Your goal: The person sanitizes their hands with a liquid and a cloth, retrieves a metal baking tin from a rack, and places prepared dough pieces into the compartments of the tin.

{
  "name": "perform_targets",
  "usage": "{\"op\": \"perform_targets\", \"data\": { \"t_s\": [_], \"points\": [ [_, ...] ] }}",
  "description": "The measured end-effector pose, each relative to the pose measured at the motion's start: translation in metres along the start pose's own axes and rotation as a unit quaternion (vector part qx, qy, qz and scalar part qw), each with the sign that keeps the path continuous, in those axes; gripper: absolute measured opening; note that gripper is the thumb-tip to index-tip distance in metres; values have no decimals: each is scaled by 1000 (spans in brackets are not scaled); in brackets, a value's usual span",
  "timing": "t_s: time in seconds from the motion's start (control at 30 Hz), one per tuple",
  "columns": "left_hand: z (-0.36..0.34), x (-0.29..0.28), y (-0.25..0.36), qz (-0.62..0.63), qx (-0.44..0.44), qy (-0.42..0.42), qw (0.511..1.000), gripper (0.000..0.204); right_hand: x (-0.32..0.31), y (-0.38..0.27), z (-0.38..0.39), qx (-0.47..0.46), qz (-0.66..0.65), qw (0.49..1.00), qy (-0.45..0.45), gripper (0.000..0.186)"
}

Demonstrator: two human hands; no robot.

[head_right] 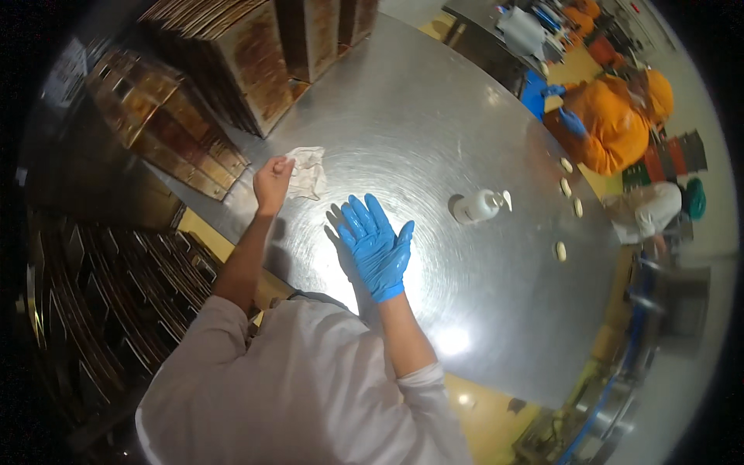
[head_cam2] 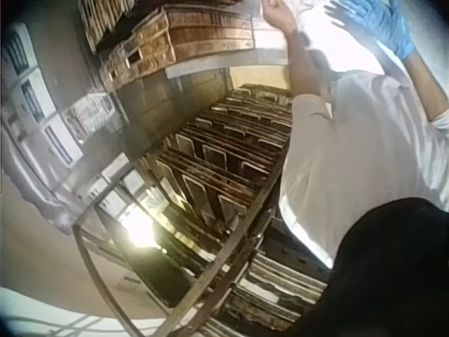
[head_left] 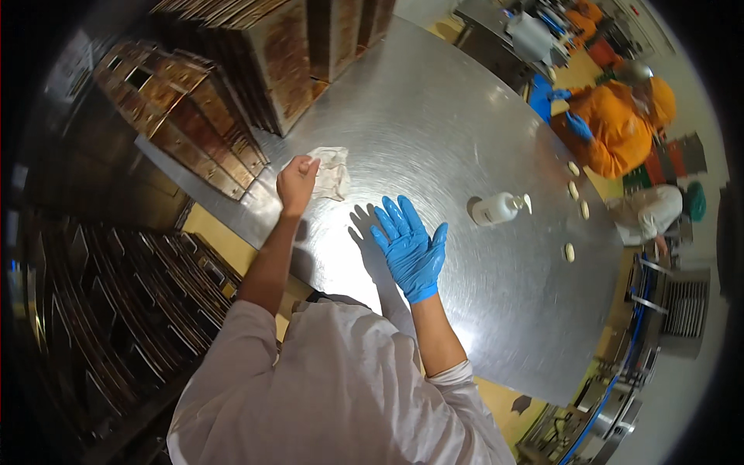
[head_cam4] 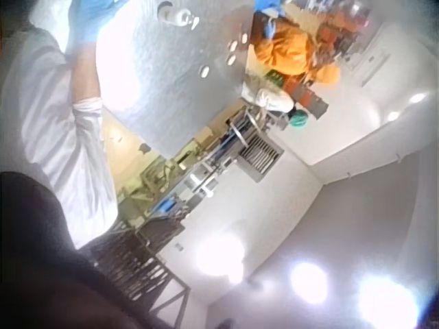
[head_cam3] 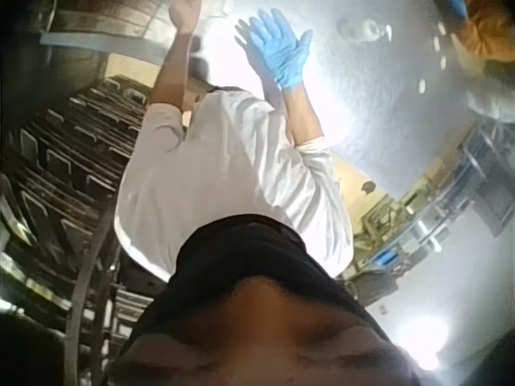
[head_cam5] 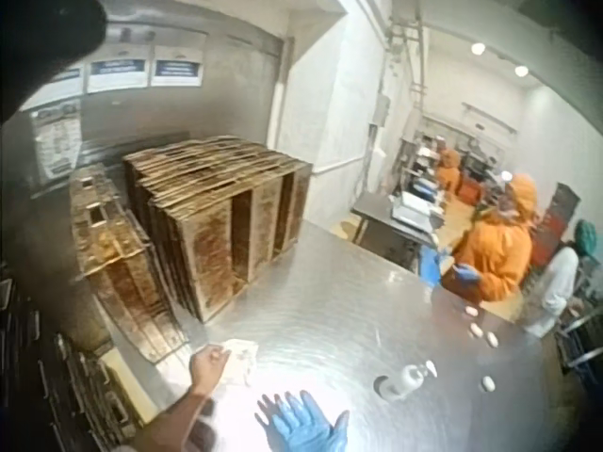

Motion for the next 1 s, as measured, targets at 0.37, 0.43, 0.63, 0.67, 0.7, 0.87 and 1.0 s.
{"op": "perform_targets", "data": {
  "t_s": [0.37, 0.43, 0.63, 0.67, 0.7, 0.87, 1.0],
  "points": [
    [82, 31, 131, 64, 182, -257, 947, 20, -36, 8, -18, -36, 120, 978, 168, 59],
    [110, 24, 161, 151, 173, -341, 911, 26, -41, -10, -24, -119, 147, 974, 125, 48],
    [128, -11, 208, 433, -53, -380, 816, 53, 6, -99, 23, -314, 417, 828, 202, 40],
    [125, -8, 219, 508, -91, -358, 778, 57, 21, -99, 29, -376, 444, 800, 148, 42],
    [123, -5, 230, 577, -130, -334, 734, 61, 36, -92, 33, -434, 466, 765, 96, 45],
    [108, 4, 271, 676, -166, -414, 587, 71, 76, -45, 68, -408, 654, 636, -27, 56],
    [114, 5, 273, 743, -209, -436, 463, 70, 89, -42, 98, -443, 719, 523, -112, 54]
  ]
}}
Point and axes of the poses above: each hand's wrist, its own z-axis away from the middle knuckle, its own x-axis out of the palm, y = z × x, the point moved 2 cm from there along -z, towards the middle knuckle, and after that the axes turned 2 degrees about y, right-handed, at the moved point
